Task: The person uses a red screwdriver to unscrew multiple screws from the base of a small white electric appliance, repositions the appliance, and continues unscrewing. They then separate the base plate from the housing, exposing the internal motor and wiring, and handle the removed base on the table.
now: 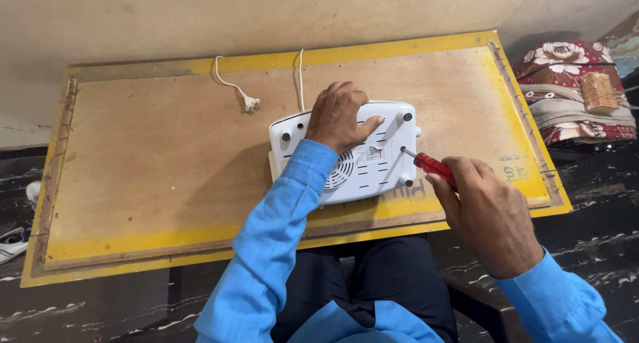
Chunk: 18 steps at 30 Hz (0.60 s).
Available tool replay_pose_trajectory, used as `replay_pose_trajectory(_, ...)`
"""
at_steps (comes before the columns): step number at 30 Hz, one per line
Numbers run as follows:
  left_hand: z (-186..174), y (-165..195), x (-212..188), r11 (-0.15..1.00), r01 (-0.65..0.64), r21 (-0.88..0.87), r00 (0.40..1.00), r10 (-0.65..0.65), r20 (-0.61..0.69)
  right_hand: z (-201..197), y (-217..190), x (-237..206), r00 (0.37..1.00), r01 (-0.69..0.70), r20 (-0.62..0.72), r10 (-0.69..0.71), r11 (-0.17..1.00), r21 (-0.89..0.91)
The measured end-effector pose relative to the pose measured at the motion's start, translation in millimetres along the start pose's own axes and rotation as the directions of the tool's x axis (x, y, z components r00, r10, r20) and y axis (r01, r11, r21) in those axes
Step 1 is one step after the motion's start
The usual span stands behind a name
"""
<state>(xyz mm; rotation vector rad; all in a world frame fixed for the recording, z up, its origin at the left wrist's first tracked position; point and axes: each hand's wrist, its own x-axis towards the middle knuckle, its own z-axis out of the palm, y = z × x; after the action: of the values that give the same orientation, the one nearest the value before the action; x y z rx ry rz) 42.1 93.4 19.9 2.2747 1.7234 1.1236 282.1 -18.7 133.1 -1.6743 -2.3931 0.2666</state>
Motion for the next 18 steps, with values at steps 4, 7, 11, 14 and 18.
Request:
replay_pose_trajectory(4, 0.3, -0.9, -0.3, 1.0, 0.009, 0.0, 1.0, -0.009, -0.005, 1.7, -0.1, 0.5, 0.972, 0.222, -0.06, -0.226, 0.973, -0.064)
replay_pose_trajectory(7, 1.1, -0.1, 0.5, 1.0, 0.017, -0.004, 1.0, -0.017, -0.001, 2.5, 1.9, 0.2, 0.888, 0.42, -0.179, -0.423, 0.906, -0.057)
replay_pose_trajectory(11, 1.2, 0.5, 1.0, 1.0, 0.023, -0.016, 1.0, -0.023, 0.004, 1.2, 4.0, -1.2, 0.94, 0.301, -0.179, -0.29, 0.953, 0.037)
replay_pose_trajectory(14, 0.9, 0.9, 0.4, 1.0, 0.02, -0.012, 1.0, -0.02, 0.005, 1.3, 3.1, -1.0, 0.992, 0.109, -0.067, -0.107, 0.994, 0.026)
replay_pose_trajectory(18, 0.9, 1.4, 0.4, 1.0, 0.015, -0.006, 1.0, -0.015, -0.007, 1.1, 2.2, -1.2, 0.944, 0.301, -0.135, -0.302, 0.953, -0.028)
